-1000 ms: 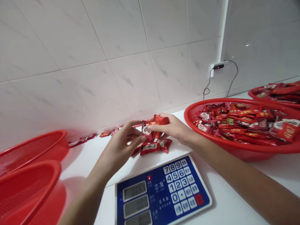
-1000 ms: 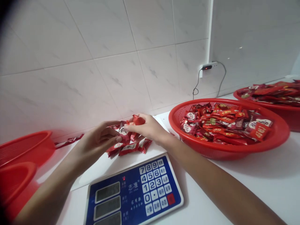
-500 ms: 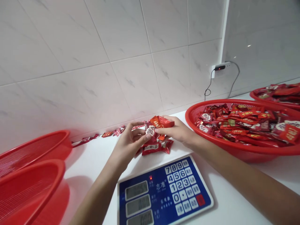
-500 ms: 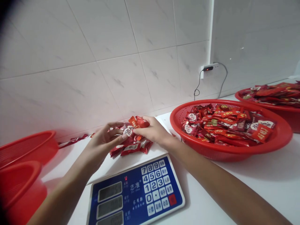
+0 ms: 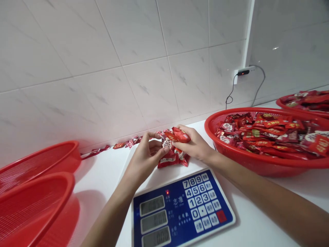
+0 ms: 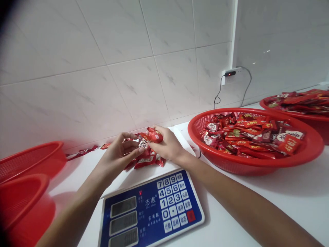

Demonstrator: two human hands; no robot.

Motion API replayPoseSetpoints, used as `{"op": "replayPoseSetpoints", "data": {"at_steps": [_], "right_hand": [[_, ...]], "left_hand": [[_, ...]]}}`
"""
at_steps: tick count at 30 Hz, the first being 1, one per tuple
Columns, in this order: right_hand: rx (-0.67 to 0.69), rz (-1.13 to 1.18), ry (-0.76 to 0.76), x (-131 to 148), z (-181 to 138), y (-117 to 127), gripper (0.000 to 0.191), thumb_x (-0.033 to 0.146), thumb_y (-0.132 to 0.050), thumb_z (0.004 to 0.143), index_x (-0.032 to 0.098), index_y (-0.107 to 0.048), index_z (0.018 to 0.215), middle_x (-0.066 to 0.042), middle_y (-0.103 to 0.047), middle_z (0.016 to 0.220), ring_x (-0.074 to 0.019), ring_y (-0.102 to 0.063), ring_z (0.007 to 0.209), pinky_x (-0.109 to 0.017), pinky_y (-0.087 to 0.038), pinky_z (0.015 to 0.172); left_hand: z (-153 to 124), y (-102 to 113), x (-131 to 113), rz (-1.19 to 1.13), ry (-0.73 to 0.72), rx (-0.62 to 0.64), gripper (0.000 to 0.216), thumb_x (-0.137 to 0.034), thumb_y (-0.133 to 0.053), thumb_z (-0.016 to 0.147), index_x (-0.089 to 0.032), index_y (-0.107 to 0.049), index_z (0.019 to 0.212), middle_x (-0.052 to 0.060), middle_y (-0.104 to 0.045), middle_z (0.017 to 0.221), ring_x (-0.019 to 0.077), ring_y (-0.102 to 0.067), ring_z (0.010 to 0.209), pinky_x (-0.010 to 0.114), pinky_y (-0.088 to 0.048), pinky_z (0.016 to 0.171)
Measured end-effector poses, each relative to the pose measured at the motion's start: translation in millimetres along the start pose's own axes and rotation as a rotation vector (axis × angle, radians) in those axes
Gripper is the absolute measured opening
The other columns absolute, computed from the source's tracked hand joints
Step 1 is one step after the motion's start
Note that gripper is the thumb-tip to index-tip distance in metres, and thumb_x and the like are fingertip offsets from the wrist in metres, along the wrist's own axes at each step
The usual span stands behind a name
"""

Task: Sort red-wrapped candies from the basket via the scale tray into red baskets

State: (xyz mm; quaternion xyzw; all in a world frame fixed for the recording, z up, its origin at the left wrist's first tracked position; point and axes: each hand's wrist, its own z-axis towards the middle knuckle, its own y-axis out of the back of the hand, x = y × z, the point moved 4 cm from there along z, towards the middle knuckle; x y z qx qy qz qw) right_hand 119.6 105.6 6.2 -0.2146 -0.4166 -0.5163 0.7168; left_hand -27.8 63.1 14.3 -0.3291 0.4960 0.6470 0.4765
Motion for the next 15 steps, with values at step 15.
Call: {"op": "replayPoseSetpoints", "data": {"at_steps": [15], "right_hand": [[0.022, 0.150, -0.398, -6, 2, 17, 0.025, 0.041, -0.074, 0.078, 0.018, -0.064, 0.081, -0.002, -0.062, 0.071, -0.0141, -0.059, 0.062, -0.026, -0.049, 0.052]], "left_hand": [[-2, 26, -12, -0.014, -0.034, -0.074, 0.040, -0.035, -0.080, 0.072, -0.020, -0.052, 0.096, 0.000, -0.063, 0.087, 0.0173, -0.066, 0.085, 0.029, -0.055, 0.073]]}}
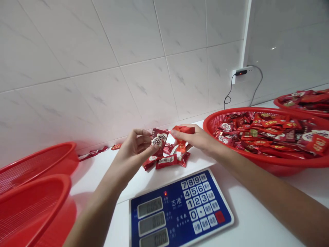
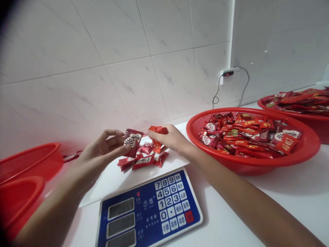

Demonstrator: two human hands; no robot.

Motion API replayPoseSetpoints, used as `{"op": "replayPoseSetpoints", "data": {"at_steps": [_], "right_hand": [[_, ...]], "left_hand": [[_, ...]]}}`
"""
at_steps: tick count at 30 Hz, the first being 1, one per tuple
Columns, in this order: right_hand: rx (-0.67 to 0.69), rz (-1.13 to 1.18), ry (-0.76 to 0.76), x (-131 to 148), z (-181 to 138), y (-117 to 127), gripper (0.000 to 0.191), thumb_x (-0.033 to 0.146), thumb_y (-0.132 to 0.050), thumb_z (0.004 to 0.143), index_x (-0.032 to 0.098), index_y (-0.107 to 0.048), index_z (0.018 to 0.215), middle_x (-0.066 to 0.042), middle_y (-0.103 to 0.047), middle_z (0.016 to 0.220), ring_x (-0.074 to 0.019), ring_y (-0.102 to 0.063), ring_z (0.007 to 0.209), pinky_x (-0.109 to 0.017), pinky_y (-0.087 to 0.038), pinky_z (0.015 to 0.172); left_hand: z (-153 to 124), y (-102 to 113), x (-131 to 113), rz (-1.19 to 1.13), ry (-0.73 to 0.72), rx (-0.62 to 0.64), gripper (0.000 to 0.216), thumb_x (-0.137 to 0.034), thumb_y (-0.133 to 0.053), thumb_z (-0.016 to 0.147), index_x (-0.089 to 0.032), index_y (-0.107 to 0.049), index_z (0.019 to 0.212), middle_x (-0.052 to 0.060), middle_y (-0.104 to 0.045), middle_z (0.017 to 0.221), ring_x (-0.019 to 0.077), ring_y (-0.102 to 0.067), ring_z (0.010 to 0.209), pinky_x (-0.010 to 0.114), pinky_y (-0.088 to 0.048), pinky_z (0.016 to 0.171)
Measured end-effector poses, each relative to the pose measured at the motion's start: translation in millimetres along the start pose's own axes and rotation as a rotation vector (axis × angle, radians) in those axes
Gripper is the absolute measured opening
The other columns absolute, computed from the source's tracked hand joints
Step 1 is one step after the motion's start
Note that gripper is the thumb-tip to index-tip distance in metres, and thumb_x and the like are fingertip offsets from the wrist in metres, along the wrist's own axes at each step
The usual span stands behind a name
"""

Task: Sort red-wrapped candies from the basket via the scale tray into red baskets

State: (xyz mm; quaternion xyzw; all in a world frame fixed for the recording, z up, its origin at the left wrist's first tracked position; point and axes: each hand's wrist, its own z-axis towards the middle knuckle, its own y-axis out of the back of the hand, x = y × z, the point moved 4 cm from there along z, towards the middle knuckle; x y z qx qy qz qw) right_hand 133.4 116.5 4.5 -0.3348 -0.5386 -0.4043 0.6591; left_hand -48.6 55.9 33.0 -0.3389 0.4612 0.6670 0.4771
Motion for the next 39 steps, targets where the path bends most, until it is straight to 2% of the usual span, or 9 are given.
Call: {"op": "replayPoseSetpoints", "data": {"at_steps": [6, 12, 16, 21, 25, 30, 35, 37, 39], "right_hand": [[0.236, 0.061, 0.041, 1, -7, -16, 0.016, 0.029, -0.074, 0.078, 0.017, -0.068, 0.086, -0.004, -0.069, 0.080, -0.0154, -0.063, 0.074, -0.030, -0.049, 0.073], [0.061, -0.098, 0.135, 6, -7, -14, 0.011, 0.027, -0.069, 0.079, 0.017, -0.065, 0.081, -0.003, -0.066, 0.078, -0.0150, -0.059, 0.073, -0.029, -0.045, 0.069], [-0.015, -0.240, 0.235, 12, -9, -14, 0.020, 0.024, -0.069, 0.076, 0.017, -0.053, 0.066, 0.004, -0.051, 0.063, -0.0110, -0.046, 0.061, -0.026, -0.037, 0.058], [0.023, -0.268, 0.335, 15, -10, -19, 0.019, 0.024, -0.064, 0.080, 0.018, -0.052, 0.067, 0.004, -0.050, 0.065, -0.0115, -0.047, 0.063, -0.027, -0.037, 0.060], [0.114, -0.192, 0.249, 10, -9, -20, 0.012, 0.027, -0.066, 0.081, 0.016, -0.061, 0.079, 0.001, -0.060, 0.073, -0.0132, -0.054, 0.069, -0.029, -0.042, 0.067], [0.015, 0.094, 0.071, 2, -4, -7, 0.019, 0.027, -0.077, 0.074, 0.018, -0.062, 0.082, -0.001, -0.064, 0.078, -0.0134, -0.058, 0.072, -0.027, -0.046, 0.066], [0.024, 0.186, -0.051, -3, -3, -5, 0.019, 0.016, -0.073, 0.076, 0.019, -0.065, 0.093, -0.002, -0.066, 0.082, -0.0136, -0.062, 0.073, -0.028, -0.049, 0.072], [0.098, 0.162, -0.034, -1, -6, -9, 0.019, 0.013, -0.069, 0.078, 0.018, -0.064, 0.095, -0.003, -0.067, 0.084, -0.0147, -0.064, 0.076, -0.030, -0.050, 0.077], [0.157, 0.131, 0.032, 4, -9, -15, 0.021, 0.013, -0.068, 0.079, 0.018, -0.064, 0.098, -0.004, -0.068, 0.091, -0.0163, -0.065, 0.084, -0.032, -0.050, 0.084]], "left_hand": [[0, -4, 1, 0.070, -0.011, 0.044, 0.038, -0.037, -0.075, 0.077, -0.020, -0.049, 0.100, 0.002, -0.066, 0.089, 0.0186, -0.066, 0.087, 0.032, -0.055, 0.077], [-6, -15, -7, 0.135, -0.081, 0.071, 0.036, -0.035, -0.071, 0.079, -0.021, -0.047, 0.101, 0.002, -0.065, 0.093, 0.0196, -0.066, 0.089, 0.033, -0.055, 0.076], [-5, -19, -4, 0.143, -0.047, 0.106, 0.036, -0.037, -0.069, 0.081, -0.021, -0.050, 0.106, 0.005, -0.068, 0.100, 0.0223, -0.067, 0.096, 0.036, -0.055, 0.080], [-4, -22, -7, 0.234, -0.068, 0.135, 0.026, -0.044, -0.062, 0.085, -0.019, -0.057, 0.091, 0.005, -0.069, 0.089, 0.0234, -0.068, 0.087, 0.037, -0.054, 0.078], [-3, -13, -16, 0.402, -0.131, 0.062, 0.022, -0.042, -0.060, 0.084, -0.020, -0.061, 0.084, 0.005, -0.071, 0.084, 0.0241, -0.069, 0.082, 0.037, -0.052, 0.075], [4, 9, -11, 0.639, -0.127, -0.078, 0.017, -0.038, -0.059, 0.080, -0.022, -0.065, 0.077, 0.006, -0.073, 0.080, 0.0274, -0.069, 0.080, 0.038, -0.050, 0.073], [10, 15, 2, 0.649, -0.071, -0.121, 0.040, -0.050, -0.062, 0.079, -0.019, -0.064, 0.104, 0.012, -0.074, 0.099, 0.0315, -0.068, 0.095, 0.044, -0.052, 0.080], [7, 14, -2, 0.637, -0.127, -0.144, 0.045, -0.052, -0.063, 0.079, -0.020, -0.063, 0.111, 0.012, -0.072, 0.106, 0.0304, -0.066, 0.101, 0.045, -0.050, 0.087], [3, 8, -9, 0.556, -0.159, -0.088, 0.043, -0.053, -0.062, 0.082, -0.022, -0.064, 0.111, 0.010, -0.072, 0.108, 0.0277, -0.066, 0.101, 0.042, -0.051, 0.089]]}}
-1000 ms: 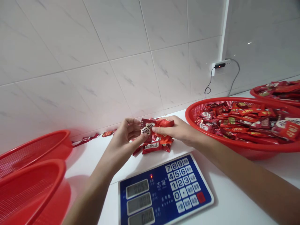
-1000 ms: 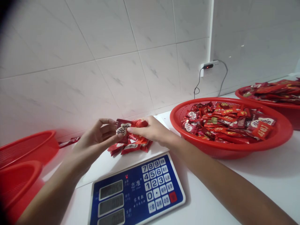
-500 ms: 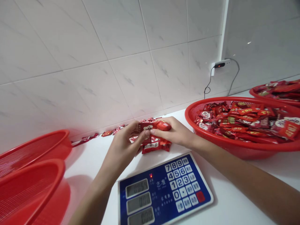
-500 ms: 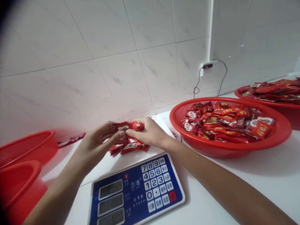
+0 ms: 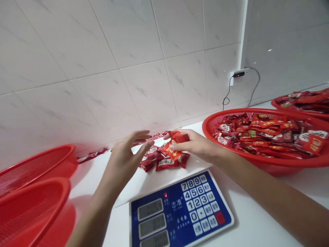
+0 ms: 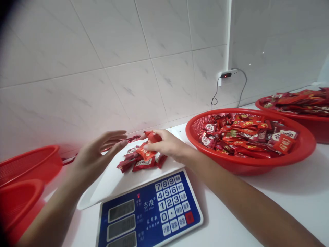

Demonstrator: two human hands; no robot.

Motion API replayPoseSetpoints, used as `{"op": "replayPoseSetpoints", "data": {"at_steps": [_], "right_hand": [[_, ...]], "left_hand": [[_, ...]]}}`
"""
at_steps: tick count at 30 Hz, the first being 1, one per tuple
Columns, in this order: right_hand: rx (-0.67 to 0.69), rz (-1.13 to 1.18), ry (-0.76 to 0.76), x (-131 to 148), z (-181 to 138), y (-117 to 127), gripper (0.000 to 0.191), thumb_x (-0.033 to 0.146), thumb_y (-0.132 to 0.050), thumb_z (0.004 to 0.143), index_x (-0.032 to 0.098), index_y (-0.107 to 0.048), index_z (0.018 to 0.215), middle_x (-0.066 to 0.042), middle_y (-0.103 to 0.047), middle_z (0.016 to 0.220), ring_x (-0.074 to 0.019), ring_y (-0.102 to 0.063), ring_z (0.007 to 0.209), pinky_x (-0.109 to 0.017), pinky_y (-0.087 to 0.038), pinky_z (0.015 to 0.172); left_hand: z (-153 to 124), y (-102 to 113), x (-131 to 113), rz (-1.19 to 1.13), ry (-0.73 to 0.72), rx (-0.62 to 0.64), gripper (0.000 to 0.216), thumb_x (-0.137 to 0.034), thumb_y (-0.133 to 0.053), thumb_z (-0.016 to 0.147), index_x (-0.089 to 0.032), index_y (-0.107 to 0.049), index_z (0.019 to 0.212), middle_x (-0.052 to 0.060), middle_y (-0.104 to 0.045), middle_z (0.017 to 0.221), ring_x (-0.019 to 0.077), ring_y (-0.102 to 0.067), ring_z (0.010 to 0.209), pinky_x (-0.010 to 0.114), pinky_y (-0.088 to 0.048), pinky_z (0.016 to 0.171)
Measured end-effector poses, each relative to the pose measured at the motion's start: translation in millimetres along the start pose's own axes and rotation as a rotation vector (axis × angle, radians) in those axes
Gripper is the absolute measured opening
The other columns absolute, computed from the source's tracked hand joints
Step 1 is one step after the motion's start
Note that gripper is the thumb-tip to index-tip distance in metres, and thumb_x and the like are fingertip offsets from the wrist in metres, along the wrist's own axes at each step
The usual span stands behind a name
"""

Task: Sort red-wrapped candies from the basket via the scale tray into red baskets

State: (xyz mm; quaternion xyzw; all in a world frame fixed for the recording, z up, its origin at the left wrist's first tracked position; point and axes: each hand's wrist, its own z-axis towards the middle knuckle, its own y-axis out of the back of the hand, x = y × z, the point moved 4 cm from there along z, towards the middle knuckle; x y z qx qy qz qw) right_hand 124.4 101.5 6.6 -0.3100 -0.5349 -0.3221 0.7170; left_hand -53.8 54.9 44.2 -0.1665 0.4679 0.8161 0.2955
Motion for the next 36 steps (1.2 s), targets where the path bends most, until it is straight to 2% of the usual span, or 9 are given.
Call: {"op": "replayPoseSetpoints", "data": {"at_steps": [3, 5, 8, 14, 26, 29, 32, 34, 36], "right_hand": [[0.053, -0.056, 0.114, 7, -2, -7, 0.028, 0.013, -0.070, 0.078, 0.019, -0.062, 0.104, -0.004, -0.069, 0.104, -0.0171, -0.065, 0.097, -0.033, -0.048, 0.091], [0.065, -0.083, 0.158, 9, -3, -10, 0.027, 0.012, -0.069, 0.079, 0.019, -0.062, 0.104, -0.004, -0.068, 0.107, -0.0166, -0.064, 0.099, -0.032, -0.047, 0.092], [0.059, -0.084, 0.153, 11, -4, -10, 0.023, 0.011, -0.066, 0.081, 0.017, -0.062, 0.102, -0.005, -0.068, 0.107, -0.0165, -0.064, 0.099, -0.033, -0.047, 0.092], [0.059, -0.064, 0.132, 11, -6, -10, 0.023, 0.011, -0.066, 0.081, 0.018, -0.061, 0.101, -0.004, -0.069, 0.105, -0.0172, -0.064, 0.099, -0.033, -0.048, 0.092], [0.051, -0.053, 0.127, 11, -5, -10, 0.021, 0.010, -0.068, 0.079, 0.019, -0.063, 0.098, -0.003, -0.069, 0.101, -0.0169, -0.064, 0.097, -0.035, -0.047, 0.094], [-0.064, 0.069, 0.095, 13, -3, -3, 0.023, 0.006, -0.070, 0.076, 0.019, -0.064, 0.094, -0.002, -0.069, 0.093, -0.0150, -0.065, 0.087, -0.032, -0.050, 0.089], [-0.263, 0.326, 0.008, 15, -2, 11, 0.024, 0.004, -0.069, 0.075, 0.019, -0.063, 0.093, -0.002, -0.067, 0.081, -0.0149, -0.065, 0.078, -0.032, -0.053, 0.083], [-0.342, 0.445, -0.001, 20, -2, 20, 0.026, 0.003, -0.066, 0.077, 0.020, -0.063, 0.097, -0.002, -0.066, 0.080, -0.0157, -0.066, 0.078, -0.033, -0.054, 0.082], [-0.369, 0.475, 0.025, 26, -2, 26, 0.031, 0.003, -0.065, 0.078, 0.021, -0.063, 0.103, -0.002, -0.067, 0.081, -0.0157, -0.066, 0.078, -0.033, -0.054, 0.083]], "left_hand": [[-6, -9, -14, -0.143, 0.012, 0.168, 0.037, -0.049, -0.063, 0.082, -0.021, -0.067, 0.107, 0.008, -0.074, 0.100, 0.0253, -0.069, 0.091, 0.036, -0.054, 0.076], [-9, -14, -21, -0.179, 0.015, 0.224, 0.032, -0.045, -0.064, 0.083, -0.020, -0.068, 0.103, 0.007, -0.074, 0.090, 0.0243, -0.070, 0.083, 0.034, -0.054, 0.067], [-10, -17, -25, -0.178, -0.014, 0.202, 0.025, -0.039, -0.063, 0.084, -0.020, -0.070, 0.099, 0.005, -0.074, 0.084, 0.0221, -0.070, 0.079, 0.032, -0.052, 0.065], [-11, -16, -25, -0.182, -0.020, 0.173, 0.020, -0.034, -0.065, 0.084, -0.021, -0.071, 0.097, 0.004, -0.074, 0.083, 0.0206, -0.070, 0.077, 0.031, -0.051, 0.065], [-10, -19, -27, -0.221, -0.012, 0.207, 0.026, -0.041, -0.066, 0.081, -0.020, -0.069, 0.096, 0.006, -0.074, 0.084, 0.0222, -0.069, 0.077, 0.033, -0.053, 0.066], [-6, -13, -20, -0.151, -0.026, 0.168, 0.035, -0.047, -0.063, 0.082, -0.021, -0.066, 0.105, 0.009, -0.073, 0.099, 0.0252, -0.068, 0.090, 0.037, -0.054, 0.077], [2, -2, 0, 0.037, -0.062, 0.056, 0.058, -0.058, -0.063, 0.080, -0.023, -0.057, 0.126, 0.013, -0.060, 0.133, 0.0333, -0.056, 0.120, 0.047, -0.046, 0.098], [8, -3, 19, 0.084, -0.055, 0.100, 0.074, -0.064, -0.060, 0.079, -0.027, -0.045, 0.141, 0.013, -0.045, 0.149, 0.0369, -0.043, 0.134, 0.052, -0.039, 0.105], [14, -14, 33, 0.089, -0.055, 0.270, 0.081, -0.067, -0.058, 0.079, -0.031, -0.036, 0.148, 0.012, -0.034, 0.157, 0.0378, -0.033, 0.141, 0.054, -0.034, 0.109]]}}
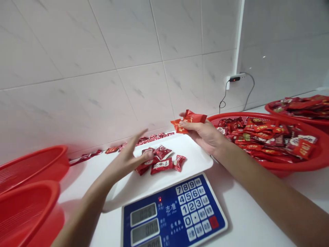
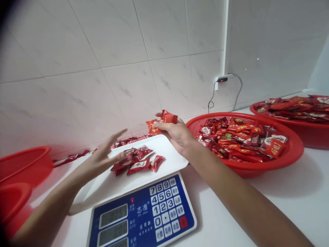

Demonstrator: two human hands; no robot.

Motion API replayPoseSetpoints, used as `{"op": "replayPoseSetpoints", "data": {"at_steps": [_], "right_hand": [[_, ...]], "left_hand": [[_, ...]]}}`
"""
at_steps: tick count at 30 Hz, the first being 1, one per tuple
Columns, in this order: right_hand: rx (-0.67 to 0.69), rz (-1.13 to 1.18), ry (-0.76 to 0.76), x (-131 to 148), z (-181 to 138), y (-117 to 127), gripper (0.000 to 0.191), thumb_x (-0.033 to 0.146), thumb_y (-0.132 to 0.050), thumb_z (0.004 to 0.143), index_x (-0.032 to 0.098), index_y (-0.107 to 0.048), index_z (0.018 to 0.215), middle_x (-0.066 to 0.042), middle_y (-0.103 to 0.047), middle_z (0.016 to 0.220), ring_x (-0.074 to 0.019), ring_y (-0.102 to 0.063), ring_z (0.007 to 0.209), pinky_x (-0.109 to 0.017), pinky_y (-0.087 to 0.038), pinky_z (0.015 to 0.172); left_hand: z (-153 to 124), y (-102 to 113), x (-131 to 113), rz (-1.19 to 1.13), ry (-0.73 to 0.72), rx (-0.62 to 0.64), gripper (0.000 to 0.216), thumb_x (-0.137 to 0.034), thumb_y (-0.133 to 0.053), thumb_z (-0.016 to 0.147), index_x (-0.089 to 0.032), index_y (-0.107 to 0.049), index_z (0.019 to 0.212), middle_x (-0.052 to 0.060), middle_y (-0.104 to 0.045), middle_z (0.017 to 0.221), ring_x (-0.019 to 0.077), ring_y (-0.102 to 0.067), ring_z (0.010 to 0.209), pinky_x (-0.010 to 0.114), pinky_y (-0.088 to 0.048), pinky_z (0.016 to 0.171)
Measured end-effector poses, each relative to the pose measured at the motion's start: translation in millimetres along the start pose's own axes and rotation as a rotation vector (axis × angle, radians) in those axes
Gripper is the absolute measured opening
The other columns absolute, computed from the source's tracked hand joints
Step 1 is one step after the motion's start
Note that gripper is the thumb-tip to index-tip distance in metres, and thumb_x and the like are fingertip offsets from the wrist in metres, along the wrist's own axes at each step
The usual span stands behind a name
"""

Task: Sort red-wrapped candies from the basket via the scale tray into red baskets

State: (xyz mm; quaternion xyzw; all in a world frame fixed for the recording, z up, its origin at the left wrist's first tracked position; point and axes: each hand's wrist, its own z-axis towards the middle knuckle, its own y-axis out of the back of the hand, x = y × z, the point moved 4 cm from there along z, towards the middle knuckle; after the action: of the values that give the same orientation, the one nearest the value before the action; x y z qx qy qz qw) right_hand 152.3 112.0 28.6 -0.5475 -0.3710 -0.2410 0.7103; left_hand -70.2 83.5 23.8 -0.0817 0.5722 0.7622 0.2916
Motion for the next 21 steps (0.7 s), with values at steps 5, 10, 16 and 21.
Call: {"op": "replayPoseSetpoints", "data": {"at_steps": [5, 10, 16, 21], "right_hand": [[0.010, 0.010, -0.026, 3, 1, 1, 0.032, 0.002, -0.063, 0.078, 0.021, -0.064, 0.104, -0.002, -0.066, 0.083, -0.0146, -0.065, 0.078, -0.032, -0.053, 0.084], [0.075, 0.059, -0.064, -2, -1, -4, 0.033, -0.002, -0.065, 0.076, 0.020, -0.066, 0.101, -0.001, -0.065, 0.082, -0.0113, -0.063, 0.076, -0.026, -0.052, 0.082], [0.057, 0.076, -0.069, -6, 0, -2, 0.040, -0.005, -0.067, 0.074, 0.019, -0.067, 0.105, 0.001, -0.064, 0.077, -0.0093, -0.063, 0.072, -0.022, -0.052, 0.077], [0.091, 0.037, -0.083, -10, 0, -2, 0.038, -0.001, -0.070, 0.072, 0.020, -0.067, 0.104, 0.000, -0.065, 0.076, -0.0114, -0.064, 0.071, -0.024, -0.053, 0.071]], "left_hand": [[14, -34, -5, 0.121, -0.038, 0.400, 0.087, -0.071, -0.066, 0.069, -0.040, -0.040, 0.145, 0.012, -0.027, 0.159, 0.0462, -0.020, 0.144, 0.064, -0.032, 0.105], [17, -53, -33, 0.177, -0.032, 0.359, 0.080, -0.074, -0.063, 0.069, -0.036, -0.052, 0.139, 0.016, -0.045, 0.147, 0.0464, -0.038, 0.134, 0.065, -0.035, 0.101], [14, -66, -42, 0.254, -0.040, 0.174, 0.052, -0.063, -0.042, 0.089, -0.030, -0.066, 0.122, 0.015, -0.056, 0.125, 0.0384, -0.051, 0.114, 0.058, -0.040, 0.094], [6, -56, -42, 0.221, -0.096, 0.108, 0.037, -0.050, -0.047, 0.092, -0.023, -0.072, 0.101, 0.012, -0.057, 0.114, 0.0283, -0.059, 0.093, 0.044, -0.047, 0.084]]}}
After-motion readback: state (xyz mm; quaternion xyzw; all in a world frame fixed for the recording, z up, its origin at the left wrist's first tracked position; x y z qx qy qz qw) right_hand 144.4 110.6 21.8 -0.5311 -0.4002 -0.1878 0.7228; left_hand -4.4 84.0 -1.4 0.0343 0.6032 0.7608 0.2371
